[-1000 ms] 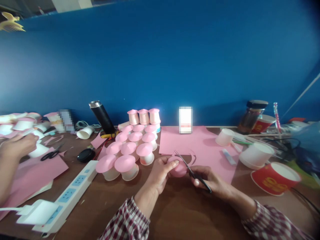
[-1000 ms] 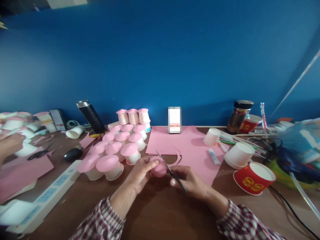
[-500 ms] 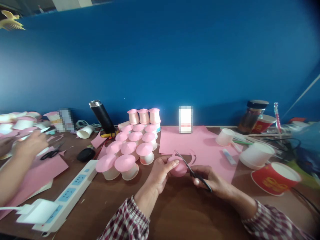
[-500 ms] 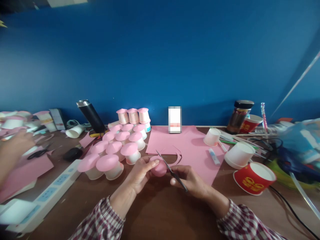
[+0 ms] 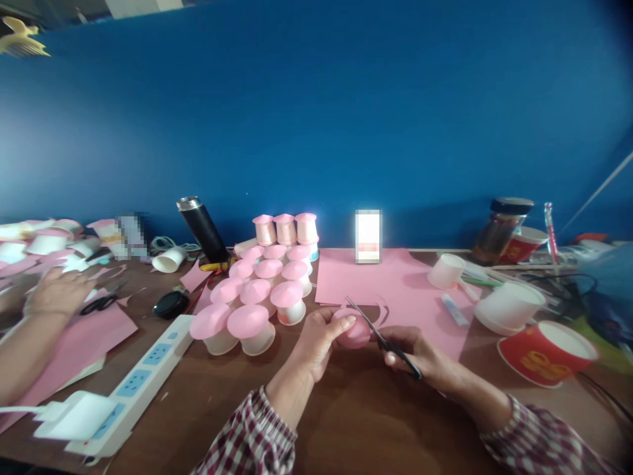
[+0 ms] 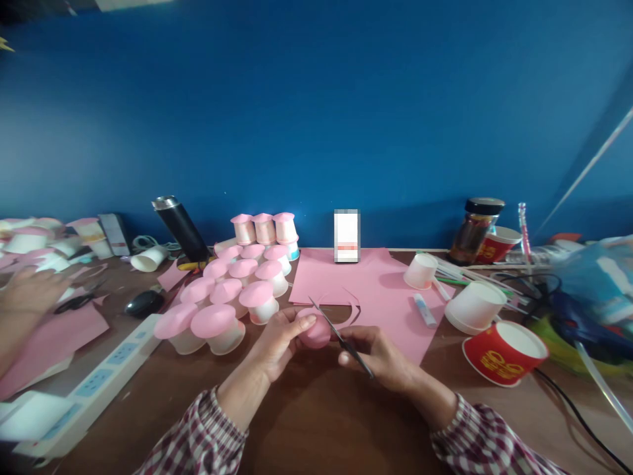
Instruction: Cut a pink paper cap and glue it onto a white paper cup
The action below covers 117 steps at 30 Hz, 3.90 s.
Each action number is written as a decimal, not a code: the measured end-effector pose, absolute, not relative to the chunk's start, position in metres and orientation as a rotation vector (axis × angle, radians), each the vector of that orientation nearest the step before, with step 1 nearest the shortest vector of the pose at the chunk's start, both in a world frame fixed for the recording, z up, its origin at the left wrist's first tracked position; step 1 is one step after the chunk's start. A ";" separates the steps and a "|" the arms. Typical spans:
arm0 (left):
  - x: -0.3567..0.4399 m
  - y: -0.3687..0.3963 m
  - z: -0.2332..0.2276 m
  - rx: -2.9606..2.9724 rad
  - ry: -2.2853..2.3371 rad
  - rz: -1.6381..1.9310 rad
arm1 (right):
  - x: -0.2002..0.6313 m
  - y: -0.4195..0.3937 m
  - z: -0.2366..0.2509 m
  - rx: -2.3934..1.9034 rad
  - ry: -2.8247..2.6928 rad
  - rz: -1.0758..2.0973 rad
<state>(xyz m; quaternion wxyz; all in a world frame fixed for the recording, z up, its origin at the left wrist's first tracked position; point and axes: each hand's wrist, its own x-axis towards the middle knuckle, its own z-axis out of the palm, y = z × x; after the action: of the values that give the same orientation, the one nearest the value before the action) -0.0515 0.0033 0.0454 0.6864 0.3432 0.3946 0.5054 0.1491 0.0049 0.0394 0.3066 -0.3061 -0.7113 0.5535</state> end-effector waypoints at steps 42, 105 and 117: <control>-0.064 0.007 0.043 0.891 0.952 1.074 | 0.156 0.010 0.030 -0.897 -1.967 1.429; -0.077 0.011 0.055 0.656 0.830 1.320 | 0.220 0.052 0.024 -2.069 -1.927 0.065; -0.075 0.012 0.060 0.490 0.660 1.425 | 0.221 0.049 0.030 -2.023 -2.165 -0.162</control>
<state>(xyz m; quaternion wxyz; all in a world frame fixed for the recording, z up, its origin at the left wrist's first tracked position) -0.0749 0.0121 0.0600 0.6804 0.2182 0.2942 0.6347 0.2208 0.0489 0.0303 0.0868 -0.6791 -0.7269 -0.0544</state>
